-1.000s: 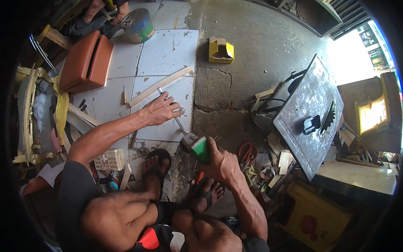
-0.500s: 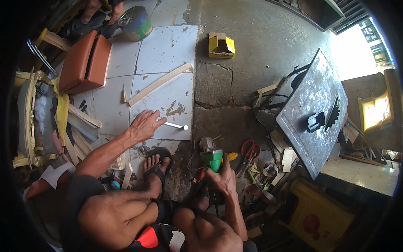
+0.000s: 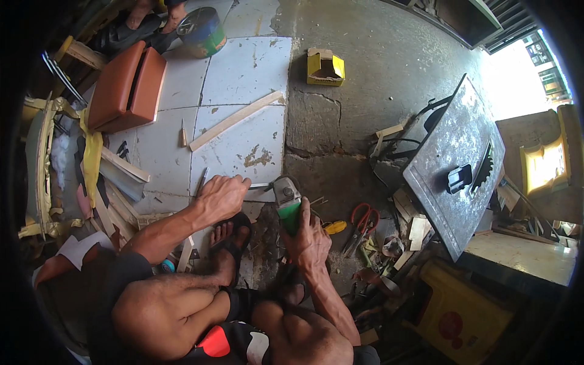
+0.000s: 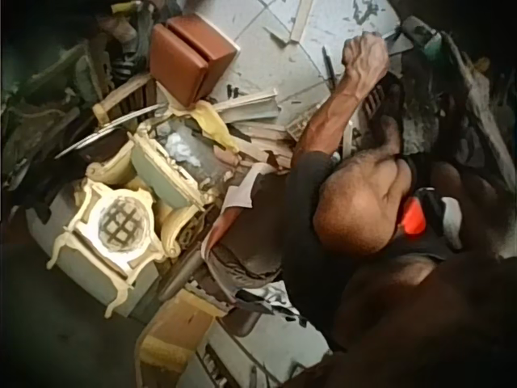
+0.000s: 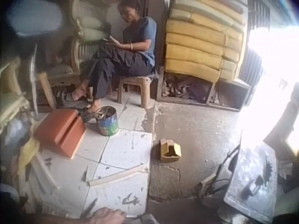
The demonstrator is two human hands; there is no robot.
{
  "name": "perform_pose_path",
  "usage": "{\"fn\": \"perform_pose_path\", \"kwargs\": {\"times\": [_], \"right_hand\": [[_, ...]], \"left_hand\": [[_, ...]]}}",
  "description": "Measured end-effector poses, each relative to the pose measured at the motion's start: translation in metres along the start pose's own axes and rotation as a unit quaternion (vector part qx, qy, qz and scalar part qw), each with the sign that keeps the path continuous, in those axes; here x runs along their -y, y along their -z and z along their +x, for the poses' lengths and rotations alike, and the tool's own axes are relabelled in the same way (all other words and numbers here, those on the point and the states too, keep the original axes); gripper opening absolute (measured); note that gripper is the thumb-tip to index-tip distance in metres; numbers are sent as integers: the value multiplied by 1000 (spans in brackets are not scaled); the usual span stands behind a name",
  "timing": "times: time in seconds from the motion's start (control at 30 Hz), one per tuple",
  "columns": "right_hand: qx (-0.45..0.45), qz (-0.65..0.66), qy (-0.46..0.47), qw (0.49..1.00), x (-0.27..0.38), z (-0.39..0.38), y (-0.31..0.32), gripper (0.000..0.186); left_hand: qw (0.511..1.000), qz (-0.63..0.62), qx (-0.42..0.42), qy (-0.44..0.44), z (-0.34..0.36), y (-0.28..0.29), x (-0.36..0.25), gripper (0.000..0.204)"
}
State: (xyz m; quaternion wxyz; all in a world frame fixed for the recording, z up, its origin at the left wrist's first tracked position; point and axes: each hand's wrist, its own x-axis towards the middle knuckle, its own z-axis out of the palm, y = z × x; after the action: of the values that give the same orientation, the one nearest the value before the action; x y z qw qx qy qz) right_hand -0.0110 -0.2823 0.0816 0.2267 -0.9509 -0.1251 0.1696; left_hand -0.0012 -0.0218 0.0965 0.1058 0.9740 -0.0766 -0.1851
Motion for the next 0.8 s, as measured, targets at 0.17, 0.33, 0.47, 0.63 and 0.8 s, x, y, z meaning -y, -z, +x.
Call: {"fn": "perform_pose_path", "kwargs": {"times": [0.17, 0.33, 0.47, 0.63, 0.8], "right_hand": [[-31, -34, 36, 998, 1, 6, -7, 95], [-34, -39, 14, 999, -3, 1, -11, 95], [-20, -15, -33, 999, -4, -1, -8, 96], [-13, 25, -15, 999, -1, 8, -12, 97], [4, 33, -8, 999, -5, 19, -21, 98]], "left_hand": [[998, -3, -54, -15, 0, -8, -1, 10], [997, -20, -69, -5, -2, -4, 10, 9], [994, -93, -39, 51, -5, 1, 18, 12], [992, -109, 0, 67, 2, 1, 22, 17], [986, -141, 18, 91, 5, -4, 32, 22]]}}
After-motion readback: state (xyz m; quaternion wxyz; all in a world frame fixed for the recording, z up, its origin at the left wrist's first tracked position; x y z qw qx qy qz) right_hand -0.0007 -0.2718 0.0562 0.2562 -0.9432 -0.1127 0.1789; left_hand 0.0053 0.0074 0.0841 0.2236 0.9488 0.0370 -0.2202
